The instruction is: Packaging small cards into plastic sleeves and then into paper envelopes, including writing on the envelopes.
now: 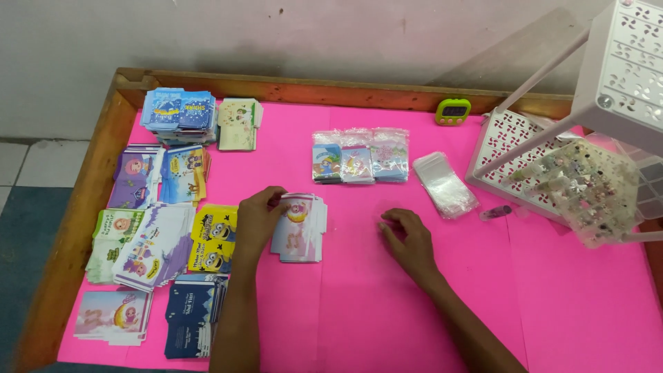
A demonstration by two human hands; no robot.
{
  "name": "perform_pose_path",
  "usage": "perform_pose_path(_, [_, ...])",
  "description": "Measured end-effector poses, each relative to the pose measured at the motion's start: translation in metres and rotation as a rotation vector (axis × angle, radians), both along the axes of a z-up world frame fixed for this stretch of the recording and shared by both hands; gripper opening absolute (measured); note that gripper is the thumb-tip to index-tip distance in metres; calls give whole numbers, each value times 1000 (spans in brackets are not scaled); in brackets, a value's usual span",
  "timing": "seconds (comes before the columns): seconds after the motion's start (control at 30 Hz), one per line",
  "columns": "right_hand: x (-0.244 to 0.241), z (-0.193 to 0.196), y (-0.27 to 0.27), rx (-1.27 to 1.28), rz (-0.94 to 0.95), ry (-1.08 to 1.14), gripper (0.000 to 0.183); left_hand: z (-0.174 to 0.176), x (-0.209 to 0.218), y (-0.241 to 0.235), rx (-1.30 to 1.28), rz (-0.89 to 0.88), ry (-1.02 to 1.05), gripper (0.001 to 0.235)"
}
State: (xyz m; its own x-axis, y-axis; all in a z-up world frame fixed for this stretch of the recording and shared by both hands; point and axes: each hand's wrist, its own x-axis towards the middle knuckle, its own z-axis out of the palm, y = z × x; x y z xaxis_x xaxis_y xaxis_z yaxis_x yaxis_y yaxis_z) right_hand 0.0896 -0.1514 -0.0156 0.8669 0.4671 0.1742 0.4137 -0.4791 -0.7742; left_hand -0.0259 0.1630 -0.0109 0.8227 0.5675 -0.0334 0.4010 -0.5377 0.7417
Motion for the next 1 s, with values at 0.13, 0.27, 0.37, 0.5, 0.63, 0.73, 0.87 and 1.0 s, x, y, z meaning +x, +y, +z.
perform_pose_path(0.13, [-2, 0, -10, 32, -40, 22, 16, 30, 0, -7, 2, 24, -18, 37])
perform_pose_path(0.27, [-2, 4, -10, 107, -44, 43, 14, 48, -2, -14, -237, 30, -93, 38])
perform_pose_path(0.37, [0, 4, -14, 155, -65, 121, 13, 45, 6, -40, -152, 26, -390, 18])
perform_pose_path(0.5, [-7, 27, -12, 372, -202, 418, 19, 43, 22, -108, 360, -143, -919, 9])
perform_pose_path(0.63, [8, 27, -27, 514, -288, 382, 21, 3, 26, -152, 574, -454, -831, 14])
perform_pose_path(0.73, [21, 17, -44, 593, -338, 115, 19, -23, 26, -159, 686, -658, -672, 6])
perform_pose_path(0.87, [48, -5, -78, 565, -507, -443, 14, -26, 26, -156, 608, -723, -529, 11])
perform_pose_path(1.0, [52, 16, -85, 529, -673, -476, 60, -9, 22, -157, 424, -732, -401, 47])
